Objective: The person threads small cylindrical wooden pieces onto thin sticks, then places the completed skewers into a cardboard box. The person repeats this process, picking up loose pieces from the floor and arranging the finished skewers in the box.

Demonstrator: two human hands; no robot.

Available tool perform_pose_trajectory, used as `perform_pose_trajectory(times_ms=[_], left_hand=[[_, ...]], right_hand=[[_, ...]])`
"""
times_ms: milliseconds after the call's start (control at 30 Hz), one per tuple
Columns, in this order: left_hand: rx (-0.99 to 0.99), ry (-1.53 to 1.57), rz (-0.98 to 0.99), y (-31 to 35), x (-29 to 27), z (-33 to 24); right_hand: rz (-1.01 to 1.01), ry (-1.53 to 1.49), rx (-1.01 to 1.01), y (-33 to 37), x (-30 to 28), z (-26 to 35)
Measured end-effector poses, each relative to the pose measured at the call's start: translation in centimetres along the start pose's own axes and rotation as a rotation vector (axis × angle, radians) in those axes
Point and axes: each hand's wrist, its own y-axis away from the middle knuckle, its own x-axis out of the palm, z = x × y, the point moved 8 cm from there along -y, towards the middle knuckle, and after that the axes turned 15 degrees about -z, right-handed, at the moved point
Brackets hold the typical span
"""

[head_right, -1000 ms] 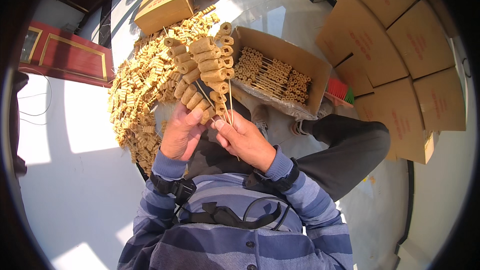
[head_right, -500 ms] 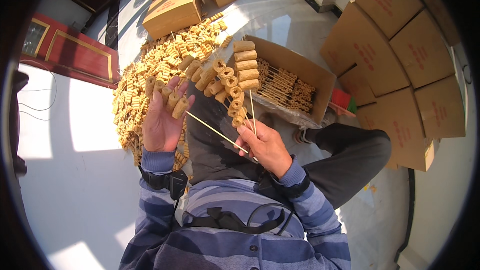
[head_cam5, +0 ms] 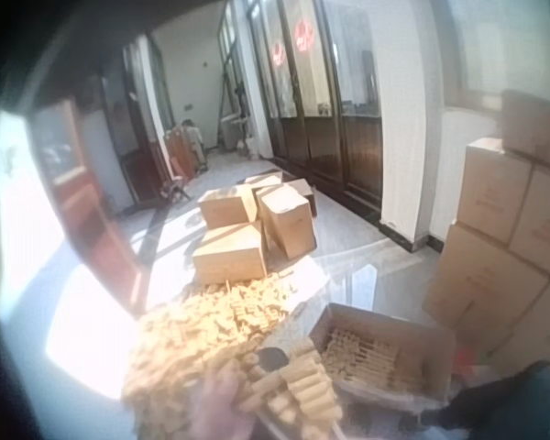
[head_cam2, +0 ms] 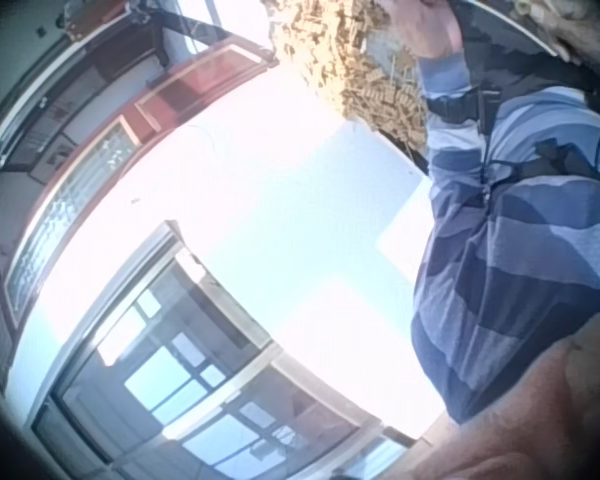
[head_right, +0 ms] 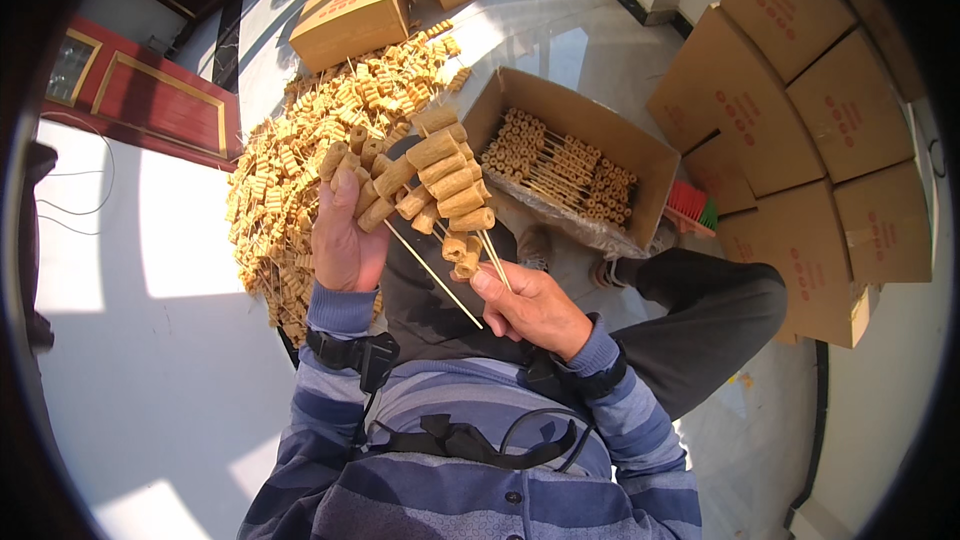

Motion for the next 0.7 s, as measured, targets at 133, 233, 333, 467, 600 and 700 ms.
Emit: perform_pose_trajectory(times_ms=[133,233,333,467,600,700], left_hand=[[-0.059,0.052,-0.034,0.1,-0.8,0.7],[-0.154,0.134,-0.014,-0.1,-1.0,1.6],[-0.216,0.153,0.028,-0.6,-0.9,2.1],[-0.203,0.156,0.081,-0.7,-0.6,1.8],[-0.216,0.15,0.113,-0.3,-0.4,1.4],[-0.241,0.176,0.084,-0.3,-0.7,1.5]], right_hand=[[0.03,0.007,0.024,0.0,0.3,-0.1],[0.04,0.024,0.032,0.1,0.4,0.0],[0.019,0.019,0.037,0.2,0.4,0.1],[-0.006,0.004,0.044,0.2,0.2,0.2],[0.027,0.028,0.073,0.2,0.4,0.1],[0.028,-0.001,0.077,0.1,0.4,0.0]])
